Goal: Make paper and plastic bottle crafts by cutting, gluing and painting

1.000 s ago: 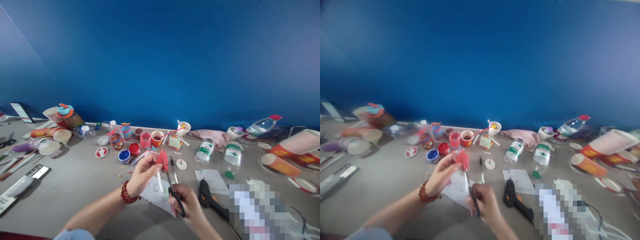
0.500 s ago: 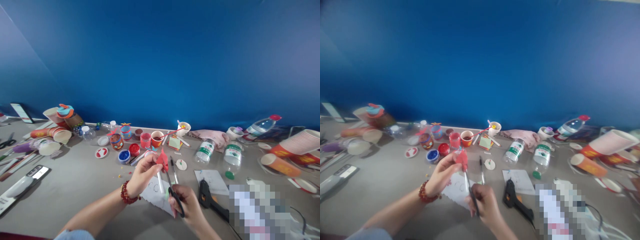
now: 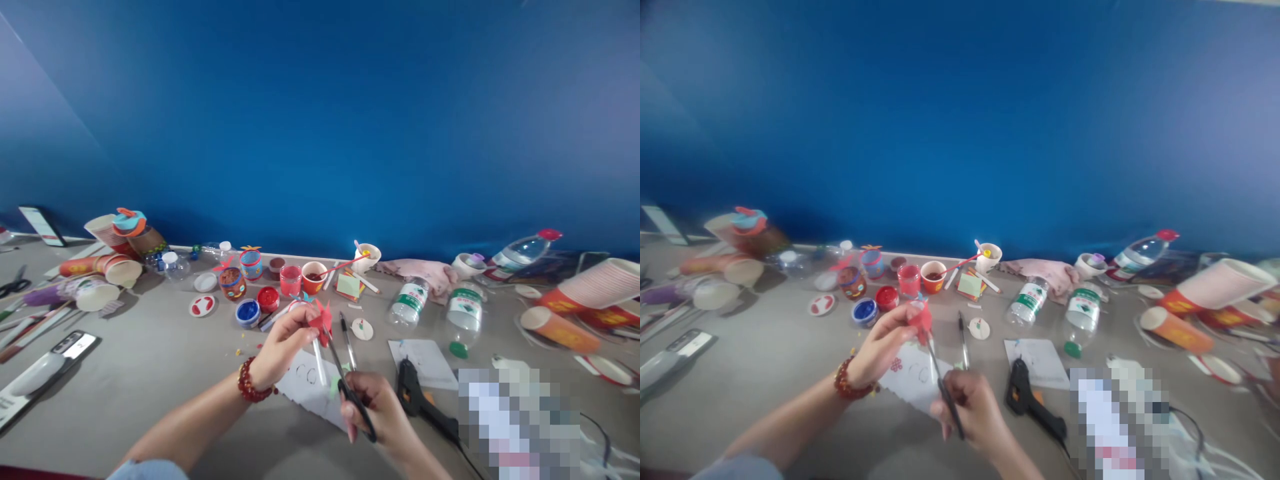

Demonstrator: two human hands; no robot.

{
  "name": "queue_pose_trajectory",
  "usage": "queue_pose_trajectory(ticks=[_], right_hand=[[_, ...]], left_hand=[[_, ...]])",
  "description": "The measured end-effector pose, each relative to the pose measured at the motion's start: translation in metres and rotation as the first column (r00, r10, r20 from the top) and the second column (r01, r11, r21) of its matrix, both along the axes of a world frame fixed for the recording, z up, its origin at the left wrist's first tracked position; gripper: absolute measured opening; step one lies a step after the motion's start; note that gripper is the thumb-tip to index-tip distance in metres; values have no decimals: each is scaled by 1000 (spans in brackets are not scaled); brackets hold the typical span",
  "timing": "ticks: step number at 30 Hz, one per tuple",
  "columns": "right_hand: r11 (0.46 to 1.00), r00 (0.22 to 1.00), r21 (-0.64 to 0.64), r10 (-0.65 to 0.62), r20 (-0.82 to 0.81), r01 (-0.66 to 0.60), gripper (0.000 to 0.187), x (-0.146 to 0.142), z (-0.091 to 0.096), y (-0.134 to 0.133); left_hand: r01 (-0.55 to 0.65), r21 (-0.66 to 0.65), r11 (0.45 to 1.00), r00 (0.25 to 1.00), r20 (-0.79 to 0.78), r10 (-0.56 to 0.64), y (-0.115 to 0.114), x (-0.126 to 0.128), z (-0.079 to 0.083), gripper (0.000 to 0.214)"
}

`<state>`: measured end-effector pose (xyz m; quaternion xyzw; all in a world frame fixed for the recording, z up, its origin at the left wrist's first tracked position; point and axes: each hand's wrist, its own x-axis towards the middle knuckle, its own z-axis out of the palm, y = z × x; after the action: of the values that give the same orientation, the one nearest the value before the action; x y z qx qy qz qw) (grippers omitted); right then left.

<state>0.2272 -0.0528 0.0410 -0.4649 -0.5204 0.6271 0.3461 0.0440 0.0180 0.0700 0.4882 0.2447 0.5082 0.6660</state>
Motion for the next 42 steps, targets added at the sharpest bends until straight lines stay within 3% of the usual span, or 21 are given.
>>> queue_pose_trajectory(ticks=[10,31,42], right_hand=[[998,999,-32,47,-8,-47,54,9,-7,2],[999,999,-28,46,5,-46,57,7,-2,3],[999,998,-30,42,-36,-43,56,9,-6,4]], left_hand=[[139,-2,990,981,-136,-138,2,-9,3,16],[141,36,989,978,-161,-134,3,-8,1,20],[135,61,989,970,-212,-119,2,-9,8,23]])
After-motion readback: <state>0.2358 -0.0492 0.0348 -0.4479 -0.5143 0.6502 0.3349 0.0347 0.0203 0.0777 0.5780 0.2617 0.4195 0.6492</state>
